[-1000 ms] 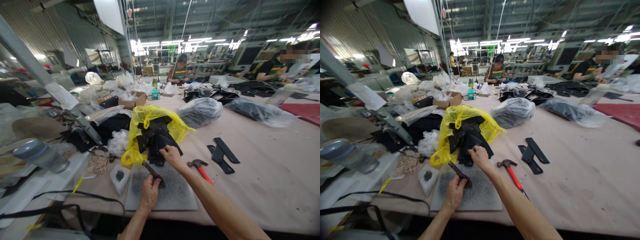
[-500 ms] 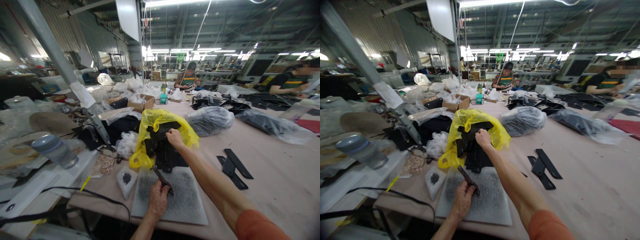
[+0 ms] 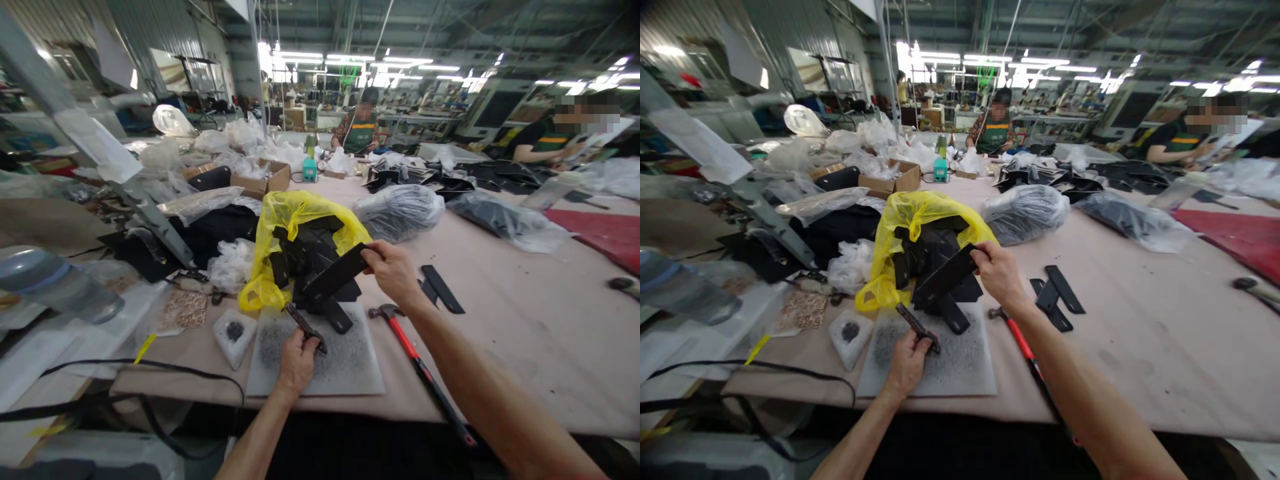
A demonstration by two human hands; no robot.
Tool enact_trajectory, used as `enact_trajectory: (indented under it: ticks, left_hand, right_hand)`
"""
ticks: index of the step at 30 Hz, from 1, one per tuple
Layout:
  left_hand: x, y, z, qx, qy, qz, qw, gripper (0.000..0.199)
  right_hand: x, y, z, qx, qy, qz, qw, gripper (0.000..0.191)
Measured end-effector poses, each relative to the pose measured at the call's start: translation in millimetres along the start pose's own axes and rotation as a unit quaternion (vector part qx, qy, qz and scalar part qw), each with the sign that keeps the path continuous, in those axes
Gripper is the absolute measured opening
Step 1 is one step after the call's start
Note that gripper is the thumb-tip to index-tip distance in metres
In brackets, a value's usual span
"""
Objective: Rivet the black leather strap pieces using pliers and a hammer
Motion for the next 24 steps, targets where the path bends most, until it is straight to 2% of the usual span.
enact_trajectory:
  ticks: [2,4,6,9,12,14,16,18,21,24]
  left_hand:
    - [1,0,0.0,-0.001,0.001,-0.002,1.0,0.02]
    - [1,-1,0.8,0.0,-0.005,-0.003,1.0,0.02]
    - [1,-1,2.5,0.002,-0.02,-0.006,1.0,0.019]
    - [-1,0,4.9,-0.004,-0.044,-0.014,0.999,0.017]
    - [-3,7,8.9,-0.044,-0.071,-0.004,0.997,0.018]
    - [-4,13,15.3,-0.078,-0.114,0.011,0.99,0.021]
    - [-5,17,21.5,-0.105,-0.153,0.022,0.982,0.024]
    - [-5,18,24.2,-0.105,-0.162,0.025,0.981,0.025]
    - [-2,14,22.8,-0.034,-0.147,0.006,0.988,0.023]
    - [-2,8,17.8,0.041,-0.121,-0.016,0.992,0.02]
  right_hand:
    - [6,4,-17,-0.017,0.004,0.019,1.0,0.022]
    - [13,13,-26,-0.048,-0.021,0.057,0.997,0.022]
    - [15,17,-33,-0.057,-0.007,0.076,0.995,0.022]
    - [0,8,-46,-0.062,0.114,0.062,0.99,0.022]
    - [-39,-14,-63,-0.097,0.238,0.03,0.966,0.022]
    - [-70,-30,-75,-0.121,0.28,-0.001,0.952,0.022]
    - [-94,-41,-86,-0.137,0.288,-0.032,0.947,0.021]
    - [-110,-47,-96,-0.152,0.277,-0.051,0.947,0.021]
    - [-120,-47,-105,-0.174,0.256,-0.062,0.949,0.024]
    - [-130,-38,-101,-0.203,0.231,-0.05,0.95,0.028]
Point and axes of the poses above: each hand's wrist, its own x-axis towards the middle knuckle, its own z-axis out of the back of the hand, y = z × x, the point moved 6 cm from there along x, towards the middle knuckle, and after that the axes turned 11 degrees about z, right-handed, at the moved point
